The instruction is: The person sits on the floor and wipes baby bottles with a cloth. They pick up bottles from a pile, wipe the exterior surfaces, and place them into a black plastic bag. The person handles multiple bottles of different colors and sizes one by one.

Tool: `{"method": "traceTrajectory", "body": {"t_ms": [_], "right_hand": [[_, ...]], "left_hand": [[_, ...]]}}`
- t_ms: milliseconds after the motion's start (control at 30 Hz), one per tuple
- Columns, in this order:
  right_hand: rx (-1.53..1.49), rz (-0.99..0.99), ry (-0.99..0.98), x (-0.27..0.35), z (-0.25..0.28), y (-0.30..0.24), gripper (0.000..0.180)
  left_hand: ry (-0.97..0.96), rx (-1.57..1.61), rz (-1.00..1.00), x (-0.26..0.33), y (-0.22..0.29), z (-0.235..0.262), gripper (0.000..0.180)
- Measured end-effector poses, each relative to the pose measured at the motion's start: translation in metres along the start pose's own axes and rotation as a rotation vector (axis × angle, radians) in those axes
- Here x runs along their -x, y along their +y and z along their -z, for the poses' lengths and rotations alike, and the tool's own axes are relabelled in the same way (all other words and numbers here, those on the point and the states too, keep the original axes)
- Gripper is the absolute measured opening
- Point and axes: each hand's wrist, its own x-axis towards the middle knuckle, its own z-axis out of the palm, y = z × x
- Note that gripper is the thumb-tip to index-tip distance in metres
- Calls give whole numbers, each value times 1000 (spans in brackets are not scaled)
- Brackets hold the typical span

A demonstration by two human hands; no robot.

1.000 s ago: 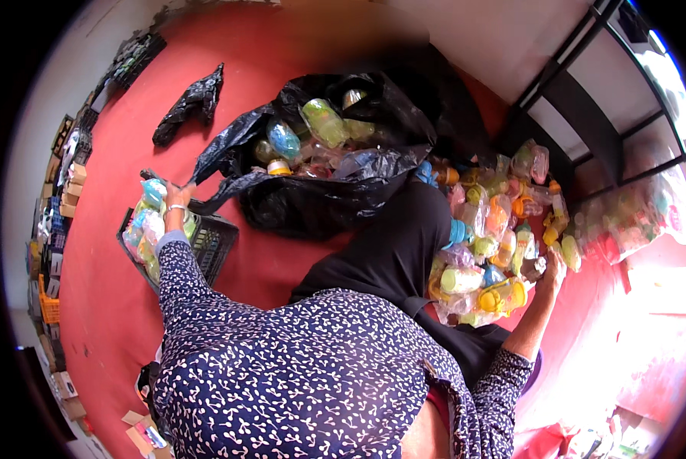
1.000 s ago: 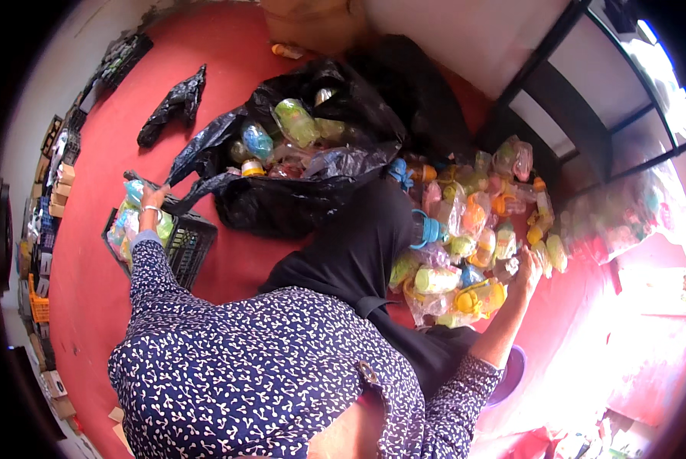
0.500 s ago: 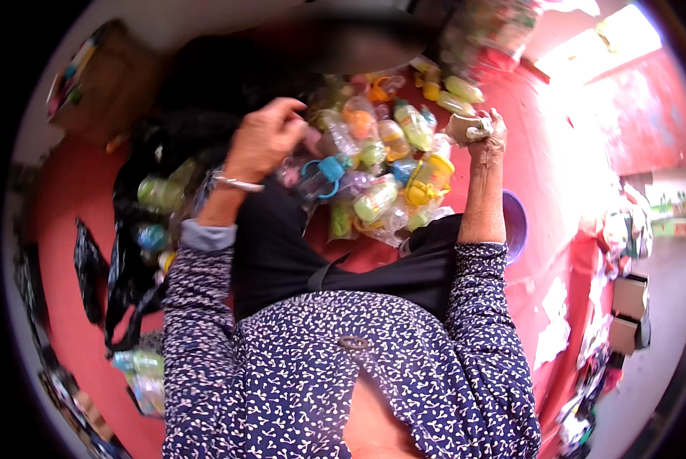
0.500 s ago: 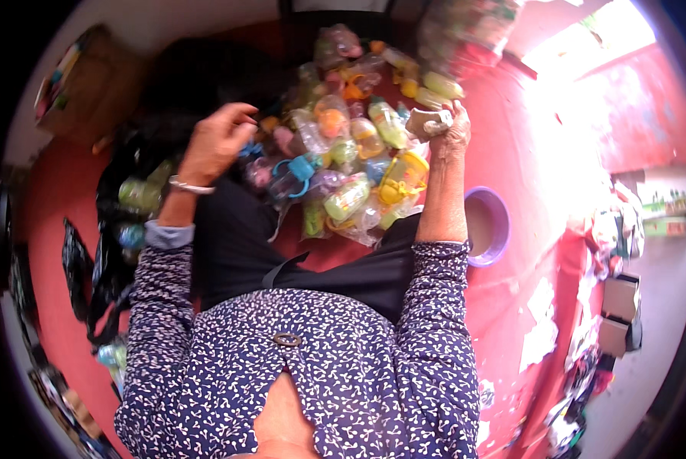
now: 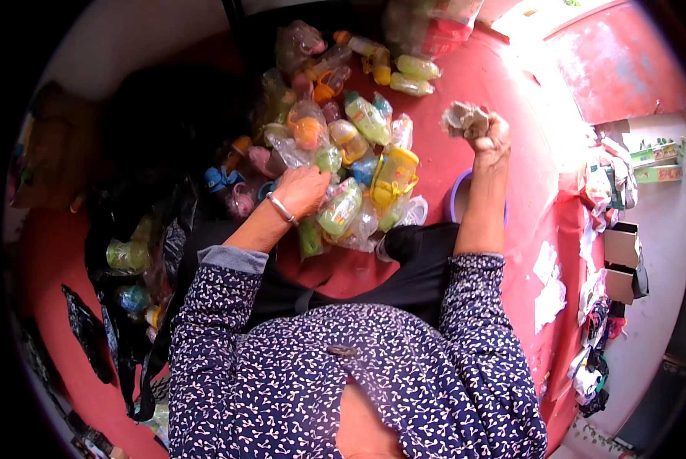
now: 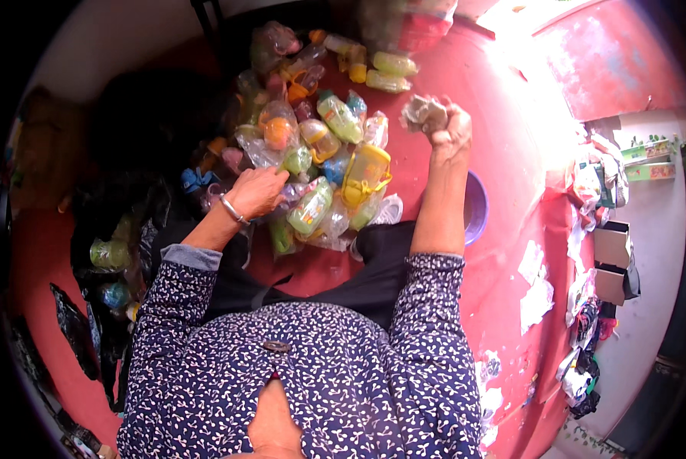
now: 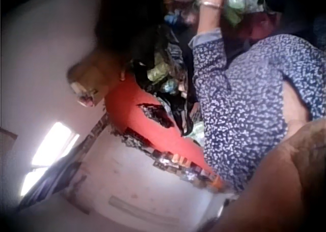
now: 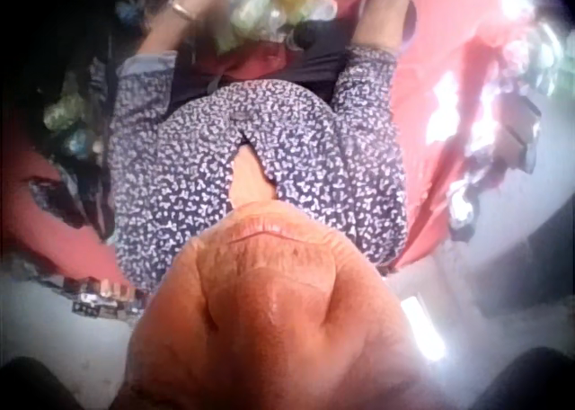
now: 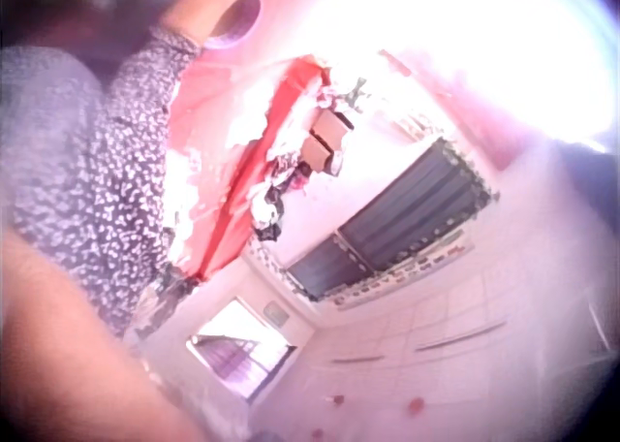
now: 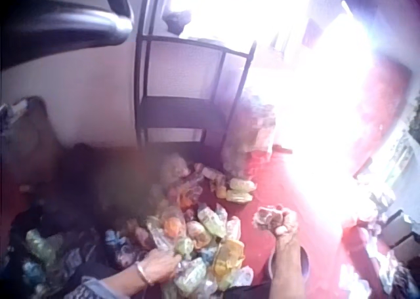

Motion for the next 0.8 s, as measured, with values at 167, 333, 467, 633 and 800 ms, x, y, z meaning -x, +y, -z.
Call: {"method": "traceTrajectory", "body": {"t_ms": [167, 333, 467, 633, 800], "right_hand": [[395, 163, 74, -31, 6, 24, 16], [868, -99, 360, -51, 80, 100, 20], [940, -362, 573, -2, 103, 149, 28], [1402, -324, 511, 3, 122, 182, 51], [1332, -366, 411, -53, 199, 210, 44]], "left_hand": [[-333, -55, -78, 1, 25, -21, 33], [-299, -114, -146, 6, 37, -30, 36], [-290, -123, -103, 15, 43, -21, 33], [-154, -146, -103, 21, 47, -27, 29], [-141, -145, -123, 22, 47, -18, 21]]}}
